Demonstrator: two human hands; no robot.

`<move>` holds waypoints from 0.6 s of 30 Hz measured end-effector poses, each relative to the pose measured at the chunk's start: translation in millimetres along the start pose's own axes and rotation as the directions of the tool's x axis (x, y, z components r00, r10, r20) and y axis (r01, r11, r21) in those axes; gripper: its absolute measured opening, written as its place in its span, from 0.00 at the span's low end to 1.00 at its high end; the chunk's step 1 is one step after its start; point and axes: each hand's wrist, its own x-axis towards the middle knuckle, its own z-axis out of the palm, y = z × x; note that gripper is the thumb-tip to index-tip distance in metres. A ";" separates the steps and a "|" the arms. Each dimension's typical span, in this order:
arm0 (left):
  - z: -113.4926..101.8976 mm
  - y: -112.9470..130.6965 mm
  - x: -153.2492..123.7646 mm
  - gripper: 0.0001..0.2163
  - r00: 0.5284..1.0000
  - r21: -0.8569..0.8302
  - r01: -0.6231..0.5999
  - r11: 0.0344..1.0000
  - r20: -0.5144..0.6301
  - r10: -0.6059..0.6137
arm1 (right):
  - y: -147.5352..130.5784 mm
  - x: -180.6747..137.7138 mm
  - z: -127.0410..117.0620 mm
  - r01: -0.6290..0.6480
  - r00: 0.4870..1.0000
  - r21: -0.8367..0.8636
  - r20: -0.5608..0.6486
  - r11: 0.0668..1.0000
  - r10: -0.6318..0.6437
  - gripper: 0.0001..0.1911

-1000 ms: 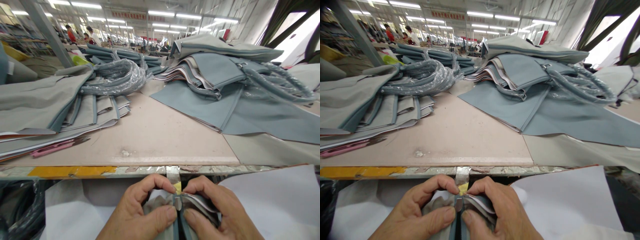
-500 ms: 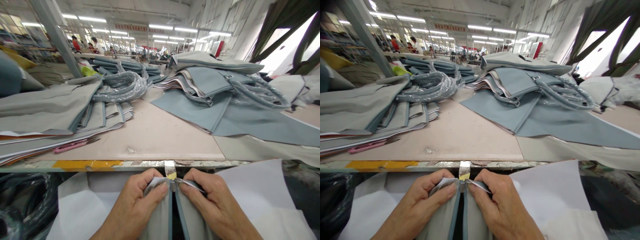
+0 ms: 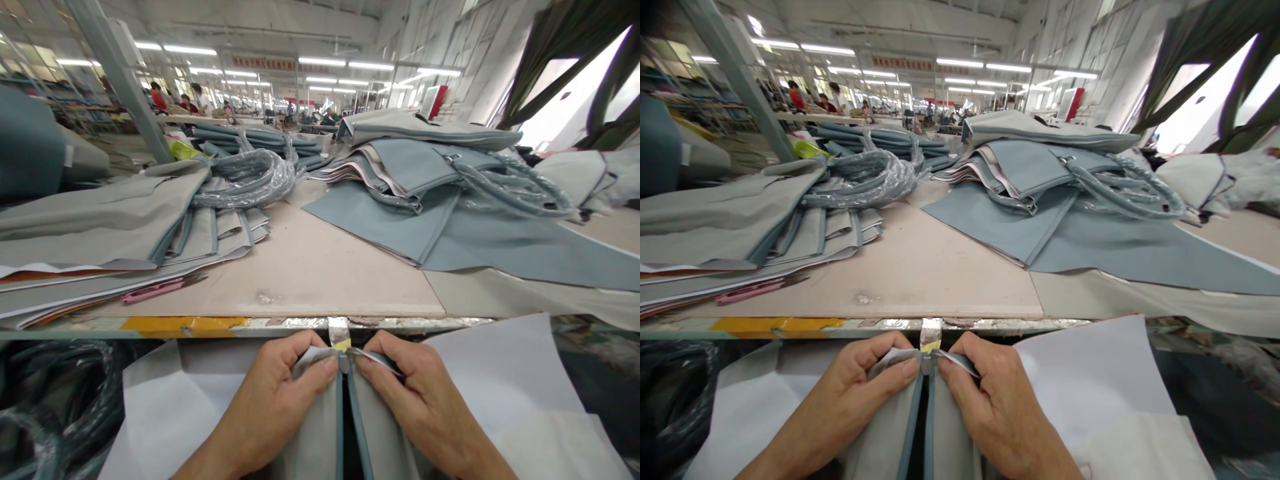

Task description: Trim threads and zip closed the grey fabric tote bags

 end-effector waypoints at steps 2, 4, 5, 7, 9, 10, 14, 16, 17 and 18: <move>0.9 0.3 -0.1 0.14 0.999 0.035 -0.028 0.999 -0.026 0.029 | 0.4 0.1 0.7 0.007 1.000 -0.001 -0.011 1.000 -0.007 0.16; 1.9 1.8 0.3 0.14 0.995 0.103 -0.069 0.992 -0.059 0.076 | 0.2 0.9 1.1 0.007 1.000 -0.014 -0.028 1.000 -0.008 0.16; 2.3 3.2 0.9 0.14 0.992 0.148 -0.094 0.984 -0.072 0.105 | -0.2 1.8 1.0 0.009 0.999 -0.027 -0.037 1.000 -0.010 0.16; 2.2 7.3 3.3 0.14 0.980 0.258 -0.147 0.955 -0.092 0.176 | -2.1 5.0 -0.2 0.020 0.998 -0.071 -0.056 0.997 -0.024 0.16; 0.6 12.8 7.1 0.13 0.964 0.381 -0.189 0.905 -0.105 0.246 | -5.3 10.4 -2.5 0.031 0.997 -0.137 -0.067 0.990 -0.040 0.16; -0.9 15.8 9.8 0.13 0.955 0.442 -0.203 0.874 -0.109 0.277 | -7.2 13.8 -4.2 0.029 0.997 -0.178 -0.071 0.984 -0.042 0.16; -12.0 32.3 26.2 0.12 0.937 0.574 -0.226 0.787 -0.094 0.338 | -17.0 33.5 -14.5 0.034 0.995 -0.352 -0.076 0.935 -0.064 0.13; -20.2 45.9 38.8 0.12 0.917 0.586 -0.275 0.762 -0.079 0.392 | -24.2 48.2 -23.6 0.073 0.988 -0.457 -0.088 0.887 -0.127 0.13; -24.9 54.6 46.3 0.12 0.897 0.596 -0.310 0.741 -0.075 0.435 | -28.6 57.1 -29.5 0.086 0.981 -0.517 -0.104 0.852 -0.162 0.13; -29.7 64.6 54.5 0.11 0.869 0.608 -0.348 0.714 -0.076 0.488 | -33.6 67.0 -36.3 0.090 0.972 -0.577 -0.127 0.812 -0.199 0.14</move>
